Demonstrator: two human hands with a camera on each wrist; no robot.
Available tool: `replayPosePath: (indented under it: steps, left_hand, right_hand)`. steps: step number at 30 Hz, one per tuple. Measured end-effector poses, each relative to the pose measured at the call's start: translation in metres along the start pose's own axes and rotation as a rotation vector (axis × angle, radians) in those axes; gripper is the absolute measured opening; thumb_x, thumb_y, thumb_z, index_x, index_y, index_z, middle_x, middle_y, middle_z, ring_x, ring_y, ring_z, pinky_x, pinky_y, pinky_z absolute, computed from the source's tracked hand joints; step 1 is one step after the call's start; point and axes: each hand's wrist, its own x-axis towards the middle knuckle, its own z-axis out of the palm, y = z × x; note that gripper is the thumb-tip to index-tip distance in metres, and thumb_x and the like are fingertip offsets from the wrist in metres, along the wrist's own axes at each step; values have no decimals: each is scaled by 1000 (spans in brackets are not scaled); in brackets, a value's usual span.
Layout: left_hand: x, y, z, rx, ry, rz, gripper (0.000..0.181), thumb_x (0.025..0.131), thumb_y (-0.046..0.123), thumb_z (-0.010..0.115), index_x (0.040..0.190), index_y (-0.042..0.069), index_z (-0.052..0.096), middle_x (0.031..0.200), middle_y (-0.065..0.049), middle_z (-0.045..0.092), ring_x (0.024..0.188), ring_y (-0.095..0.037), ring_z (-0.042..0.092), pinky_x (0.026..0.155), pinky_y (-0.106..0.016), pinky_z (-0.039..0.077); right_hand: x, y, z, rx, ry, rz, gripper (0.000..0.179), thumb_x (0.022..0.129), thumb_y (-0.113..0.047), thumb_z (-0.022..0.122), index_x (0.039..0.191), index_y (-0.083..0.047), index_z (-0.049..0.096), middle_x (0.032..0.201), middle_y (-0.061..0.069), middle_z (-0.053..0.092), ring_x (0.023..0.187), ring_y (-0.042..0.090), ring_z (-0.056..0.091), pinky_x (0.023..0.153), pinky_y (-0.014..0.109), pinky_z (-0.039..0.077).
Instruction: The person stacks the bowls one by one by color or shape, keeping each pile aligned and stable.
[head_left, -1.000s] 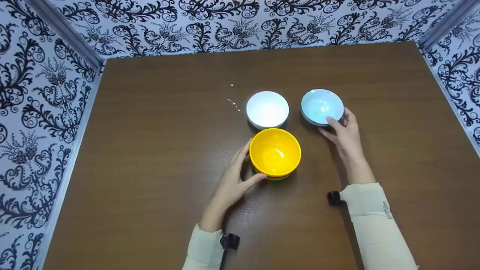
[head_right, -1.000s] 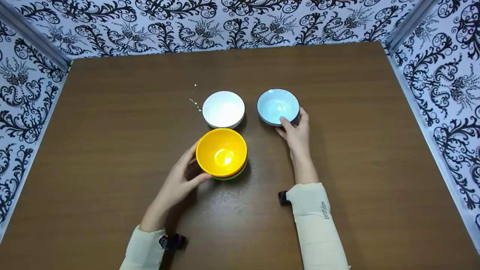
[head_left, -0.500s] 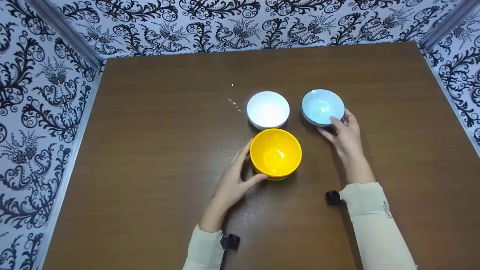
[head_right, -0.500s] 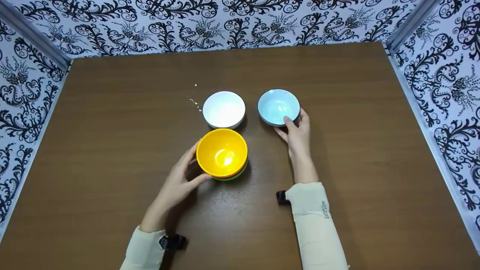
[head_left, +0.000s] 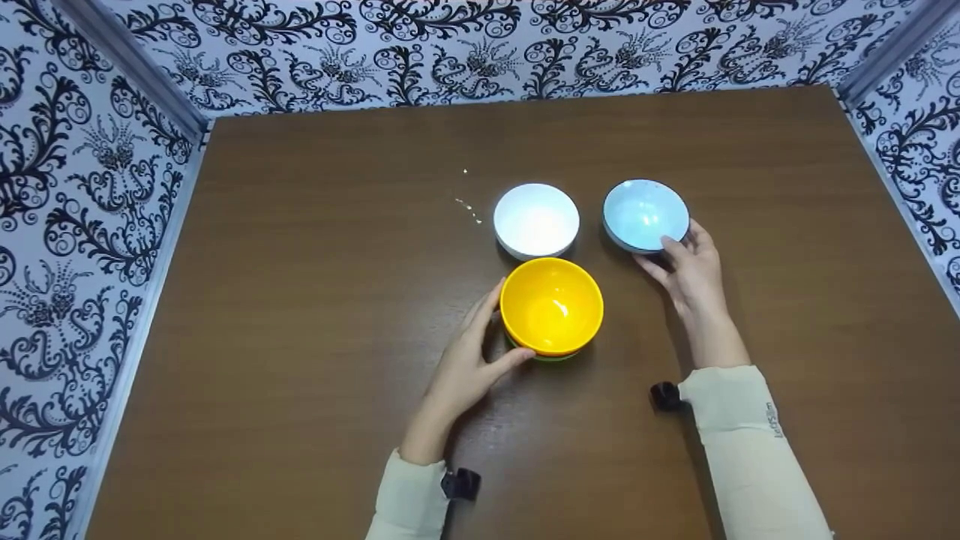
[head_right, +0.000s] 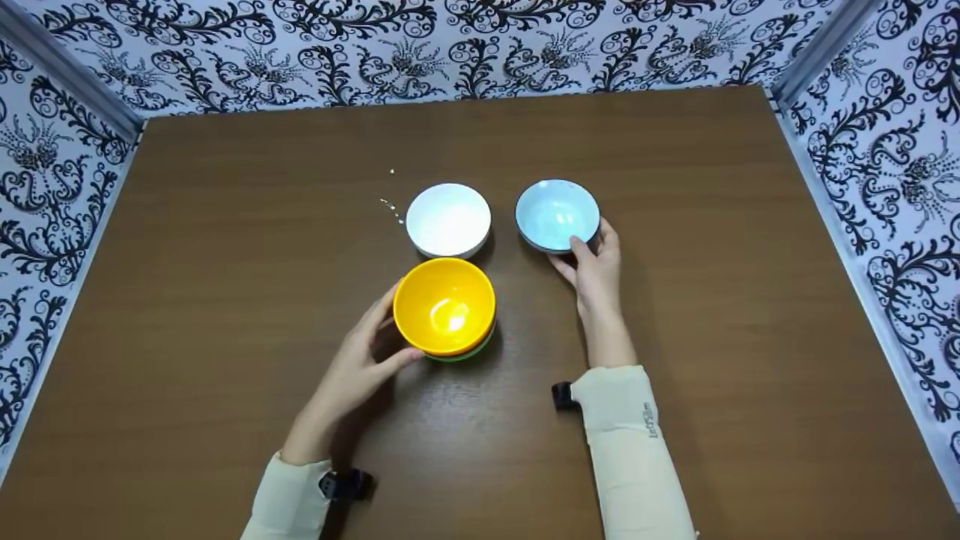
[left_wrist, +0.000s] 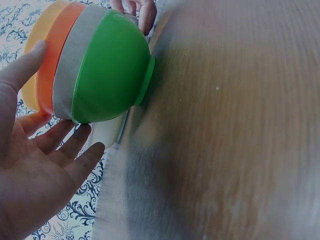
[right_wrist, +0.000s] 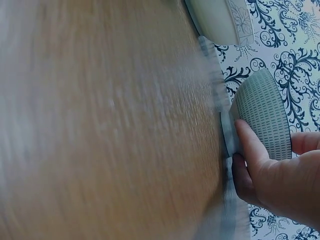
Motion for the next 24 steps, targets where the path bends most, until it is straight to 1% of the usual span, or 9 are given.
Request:
replayPosePath:
  steps: [9, 14, 19, 24]
  left_hand:
    - [0, 1, 0, 2, -4, -12, 95, 83, 47, 76, 159, 26, 24, 164, 5, 29, 150, -16, 32, 123, -43, 31]
    - [0, 1, 0, 2, -2, 1, 95, 84, 46, 76, 159, 24, 24, 164, 5, 29, 150, -16, 33, 123, -43, 31]
    - [0, -1, 0, -6, 1, 20, 95, 83, 47, 76, 159, 26, 23, 164, 5, 30, 149, -16, 35, 123, -43, 30]
    - [0, -1, 0, -5, -1, 20, 94, 84, 49, 75, 159, 29, 23, 164, 5, 29, 148, -16, 35, 123, -44, 30]
  right_hand:
    - [0, 1, 0, 2, 10, -5, 68, 105, -10, 45, 161, -21, 9, 170, 0, 5, 151, 27, 27, 103, 40, 47]
    - [0, 0, -2, 16, 9, 1, 68, 105, -8, 44, 161, -21, 9, 170, 0, 5, 151, 27, 26, 104, 40, 46]
    - [-1, -1, -3, 27, 12, 9, 69, 104, -5, 43, 161, -21, 9, 170, -1, 5, 152, 27, 25, 103, 40, 46]
    - [-3, -2, -4, 2, 19, 7, 68, 104, -6, 43, 161, -21, 10, 170, -1, 5, 152, 28, 26, 102, 39, 48]
